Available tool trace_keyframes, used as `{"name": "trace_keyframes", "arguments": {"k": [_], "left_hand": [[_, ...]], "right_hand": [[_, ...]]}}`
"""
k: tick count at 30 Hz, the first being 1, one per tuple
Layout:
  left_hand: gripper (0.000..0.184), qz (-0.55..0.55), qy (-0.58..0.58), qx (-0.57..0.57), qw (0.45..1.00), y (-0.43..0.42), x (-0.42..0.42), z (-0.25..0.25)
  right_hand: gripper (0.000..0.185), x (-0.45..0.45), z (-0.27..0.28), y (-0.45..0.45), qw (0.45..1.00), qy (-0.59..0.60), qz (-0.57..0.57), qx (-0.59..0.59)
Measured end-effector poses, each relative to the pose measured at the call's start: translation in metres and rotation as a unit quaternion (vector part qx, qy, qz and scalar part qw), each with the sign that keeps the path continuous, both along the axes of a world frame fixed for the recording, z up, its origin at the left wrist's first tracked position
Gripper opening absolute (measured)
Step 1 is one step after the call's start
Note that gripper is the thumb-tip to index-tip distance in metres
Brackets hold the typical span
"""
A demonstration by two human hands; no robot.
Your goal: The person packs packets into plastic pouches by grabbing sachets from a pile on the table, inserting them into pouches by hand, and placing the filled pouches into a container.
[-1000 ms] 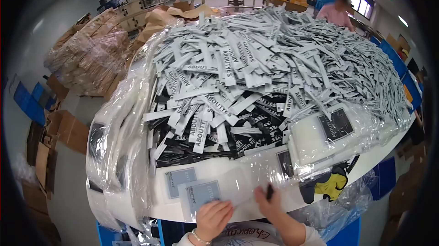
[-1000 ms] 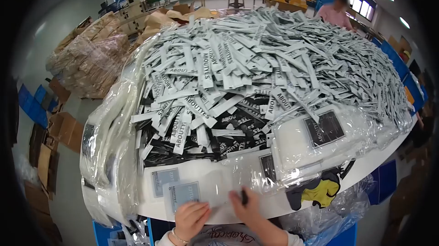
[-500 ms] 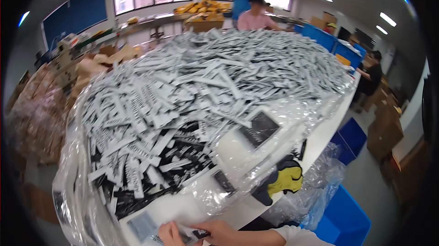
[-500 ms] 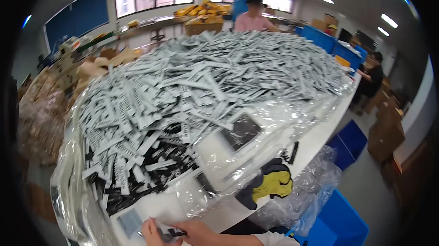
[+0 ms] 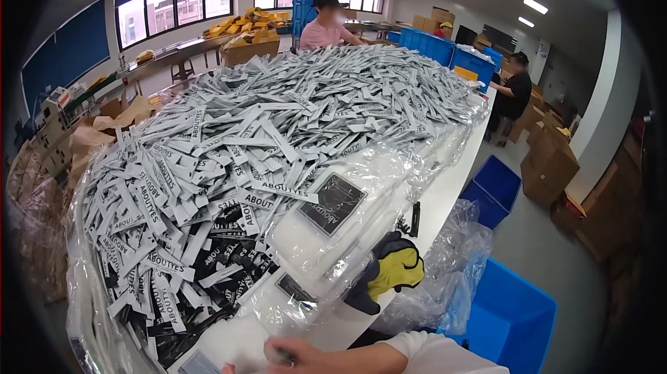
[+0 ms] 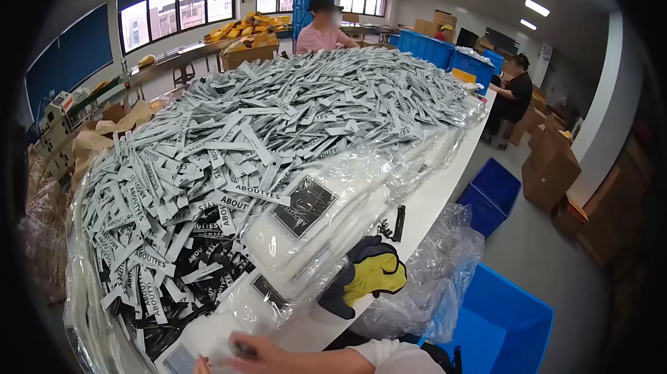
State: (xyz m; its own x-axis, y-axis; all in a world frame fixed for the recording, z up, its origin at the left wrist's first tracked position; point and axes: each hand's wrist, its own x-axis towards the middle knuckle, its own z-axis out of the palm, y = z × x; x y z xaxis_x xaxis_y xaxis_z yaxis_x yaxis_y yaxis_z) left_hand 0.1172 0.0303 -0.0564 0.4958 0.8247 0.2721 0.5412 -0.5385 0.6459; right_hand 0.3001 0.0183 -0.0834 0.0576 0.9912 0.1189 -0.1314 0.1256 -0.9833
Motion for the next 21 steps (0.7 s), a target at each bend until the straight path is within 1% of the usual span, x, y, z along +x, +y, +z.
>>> {"name": "trace_keyframes", "arguments": {"k": [2,3,4,5,6,7,8,9,10,11,12,13,14,15,16,17,18,19,20,21], "left_hand": [[0.087,0.024,-0.013,-0.036,0.999,0.002,0.012,-0.001],[0.092,0.048,-0.060,-0.037,0.996,0.001,0.018,-0.009],[0.093,0.018,-0.051,0.029,0.998,0.005,0.020,-0.013],[0.094,-0.013,-0.042,0.095,0.994,0.012,0.022,-0.013],[0.095,-0.043,-0.033,0.161,0.985,0.016,0.024,-0.011],[0.097,-0.030,0.011,0.160,0.987,0.015,0.027,-0.006],[0.096,-0.043,-0.024,0.168,0.985,0.016,0.029,-0.007],[0.096,-0.057,-0.058,0.175,0.981,0.018,0.031,-0.011],[0.096,-0.072,-0.090,0.181,0.977,0.018,0.031,-0.012],[0.096,-0.031,-0.090,0.172,0.980,0.015,0.039,0.002],[0.097,-0.068,-0.091,0.053,0.992,0.017,0.016,-0.052],[0.098,-0.089,-0.088,-0.071,0.990,0.019,-0.007,-0.105],[0.099,-0.092,-0.077,-0.184,0.976,0.026,0.011,-0.068],[0.099,-0.129,-0.188,0.091,0.970,0.019,0.027,-0.029],[0.099,-0.084,-0.164,0.075,0.980,0.010,0.028,-0.021],[0.099,-0.040,-0.139,0.058,0.988,0.006,0.027,-0.017],[0.099,0.004,-0.112,0.041,0.993,0.004,0.025,-0.013],[0.102,0.015,-0.056,0.074,0.996,0.007,0.022,-0.010],[0.100,-0.005,-0.056,0.063,0.996,0.011,0.020,-0.012],[0.099,-0.022,-0.053,0.051,0.997,0.014,0.018,-0.017]], "right_hand": [[0.039,0.012,0.042,0.020,0.986,0.121,0.075,0.084],[0.041,0.003,0.072,0.018,0.987,0.103,0.067,0.107],[0.045,-0.002,0.061,0.016,0.992,-0.053,0.097,-0.060],[0.050,-0.006,0.054,0.015,0.937,-0.225,0.172,-0.204],[0.053,-0.006,0.050,0.012,0.959,-0.165,0.183,-0.143],[0.055,-0.003,0.052,0.009,0.972,-0.105,0.195,-0.081],[0.058,-0.001,0.056,0.006,0.977,-0.044,0.206,-0.020],[0.060,-0.002,0.061,0.004,0.986,-0.039,0.162,-0.018],[0.058,-0.002,0.063,0.005,0.984,-0.028,0.175,0.002],[0.056,-0.002,0.063,0.008,0.982,-0.015,0.187,0.023],[0.054,-0.001,0.062,0.011,0.979,-0.005,0.199,0.046],[0.052,-0.001,0.061,0.015,0.975,0.004,0.211,0.069],[0.052,-0.004,0.054,0.017,0.975,-0.088,0.157,0.131],[0.052,-0.009,0.043,0.017,0.960,-0.178,0.101,0.189],[0.052,-0.011,0.046,0.018,0.931,-0.265,0.044,0.245],[0.049,-0.008,0.064,0.008,0.953,-0.242,-0.040,0.181],[0.047,-0.003,0.056,0.005,0.949,-0.249,-0.039,0.187],[0.045,0.004,0.040,0.006,0.946,-0.257,-0.035,0.194],[0.043,0.010,0.046,0.008,0.942,-0.265,-0.026,0.202],[0.038,0.015,0.055,0.006,0.883,-0.327,-0.045,0.334]]}}
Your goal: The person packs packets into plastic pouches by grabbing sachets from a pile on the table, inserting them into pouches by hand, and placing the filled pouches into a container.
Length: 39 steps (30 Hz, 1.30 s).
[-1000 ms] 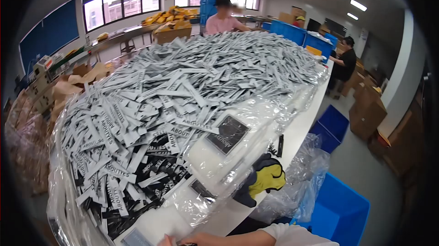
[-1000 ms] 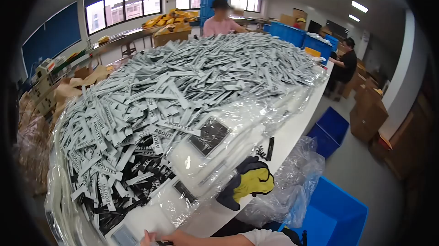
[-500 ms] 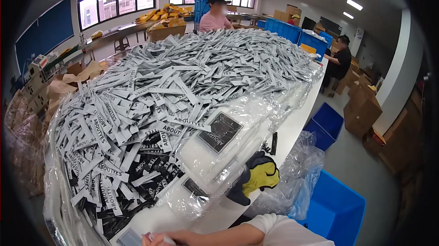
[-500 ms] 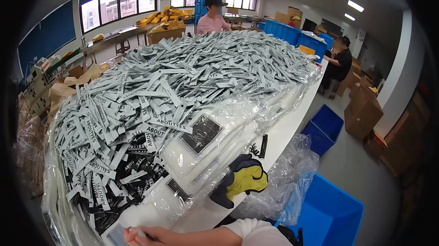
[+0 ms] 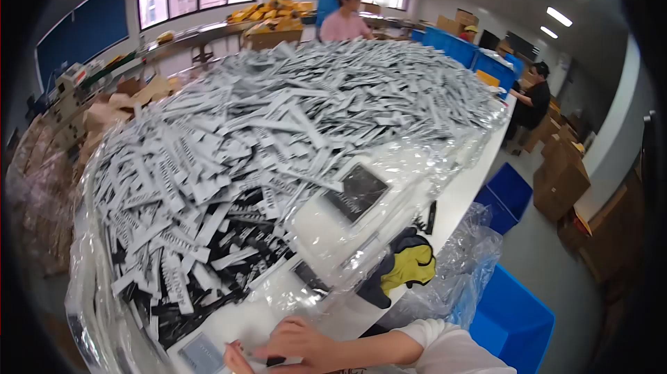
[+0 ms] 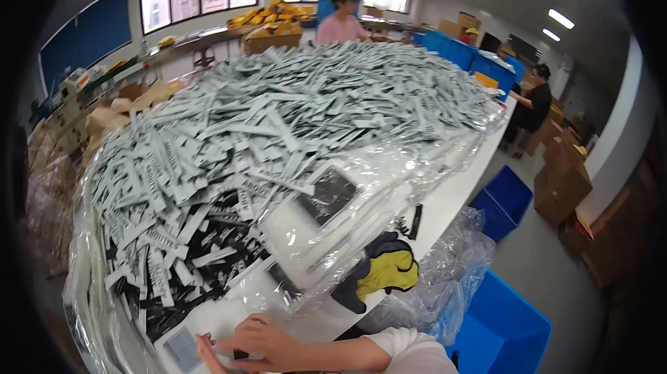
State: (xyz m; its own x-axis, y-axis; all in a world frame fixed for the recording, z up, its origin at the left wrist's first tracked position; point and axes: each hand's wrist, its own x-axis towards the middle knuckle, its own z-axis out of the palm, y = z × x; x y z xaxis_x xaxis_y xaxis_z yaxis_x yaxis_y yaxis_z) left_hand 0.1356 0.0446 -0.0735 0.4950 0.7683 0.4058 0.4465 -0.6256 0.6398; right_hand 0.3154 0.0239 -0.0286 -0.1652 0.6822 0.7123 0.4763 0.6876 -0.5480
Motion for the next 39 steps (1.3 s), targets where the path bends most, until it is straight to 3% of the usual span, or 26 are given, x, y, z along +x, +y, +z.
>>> {"name": "trace_keyframes", "arguments": {"k": [3,5,7,9,11,12,14,17,22,24,25,27,31,32,35,36,38,39], "left_hand": [[0.091,-0.044,0.055,0.041,0.997,0.001,0.002,0.009],[0.069,-0.051,0.058,0.055,0.995,0.001,0.014,0.035],[0.067,-0.019,-0.056,-0.052,0.997,0.003,0.014,0.038],[0.073,0.000,-0.056,-0.170,0.984,0.013,0.007,0.046],[0.087,0.001,0.061,-0.319,0.946,0.018,-0.004,0.054],[0.074,0.009,0.031,-0.278,0.960,0.017,-0.004,0.042],[0.066,0.036,-0.096,-0.339,0.935,0.015,-0.007,0.023],[0.040,0.060,-0.200,-0.370,0.905,0.010,0.000,0.032],[0.013,0.076,-0.306,-0.416,0.853,-0.002,-0.002,0.035],[0.011,0.079,-0.283,-0.343,0.892,-0.007,-0.006,0.036],[0.012,0.079,-0.273,-0.304,0.909,-0.008,-0.007,0.035],[0.014,0.102,-0.315,-0.306,0.892,-0.013,-0.016,0.030],[0.030,0.130,-0.336,-0.293,0.885,-0.029,-0.034,0.028],[0.025,0.151,-0.304,-0.287,0.896,-0.031,-0.037,0.033],[0.042,0.170,-0.170,-0.425,0.873,-0.036,-0.062,0.043],[0.034,0.110,-0.183,-0.380,0.900,-0.036,-0.070,0.045],[0.019,-0.012,-0.205,-0.287,0.936,-0.035,-0.086,0.053],[0.014,-0.087,-0.088,-0.270,0.955,-0.031,-0.102,0.065]], "right_hand": [[0.024,-0.009,-0.019,-0.005,0.994,-0.054,0.043,-0.084],[0.021,0.004,-0.027,-0.003,0.945,-0.172,0.120,-0.250],[0.021,0.022,-0.015,0.007,0.884,-0.241,0.214,-0.339],[0.021,0.030,-0.014,0.012,0.904,-0.229,0.218,-0.288],[0.022,0.025,-0.013,0.017,0.927,-0.171,0.216,-0.256],[0.024,0.021,-0.009,0.021,0.938,-0.123,0.209,-0.246],[0.029,0.017,0.007,0.027,0.967,-0.001,0.132,-0.219],[0.030,0.014,0.003,0.020,0.955,0.030,0.002,-0.295],[0.018,0.007,-0.003,0.007,0.930,0.096,0.088,-0.344],[0.016,-0.003,-0.006,0.003,0.929,0.148,0.074,-0.331],[0.015,-0.005,-0.008,0.006,0.942,0.123,0.085,-0.300],[0.015,-0.008,-0.013,0.014,0.962,0.073,0.110,-0.237],[0.019,-0.021,-0.017,0.014,0.947,-0.003,0.157,-0.279],[0.021,-0.022,-0.020,0.015,0.944,-0.019,0.167,-0.283],[0.031,-0.023,-0.005,0.030,0.940,-0.016,0.231,-0.249],[0.034,-0.020,0.003,0.039,0.938,-0.006,0.258,-0.231],[0.039,-0.007,0.008,0.062,0.945,-0.042,0.176,-0.271],[0.036,0.000,0.009,0.078,0.957,-0.092,0.093,-0.260]]}}
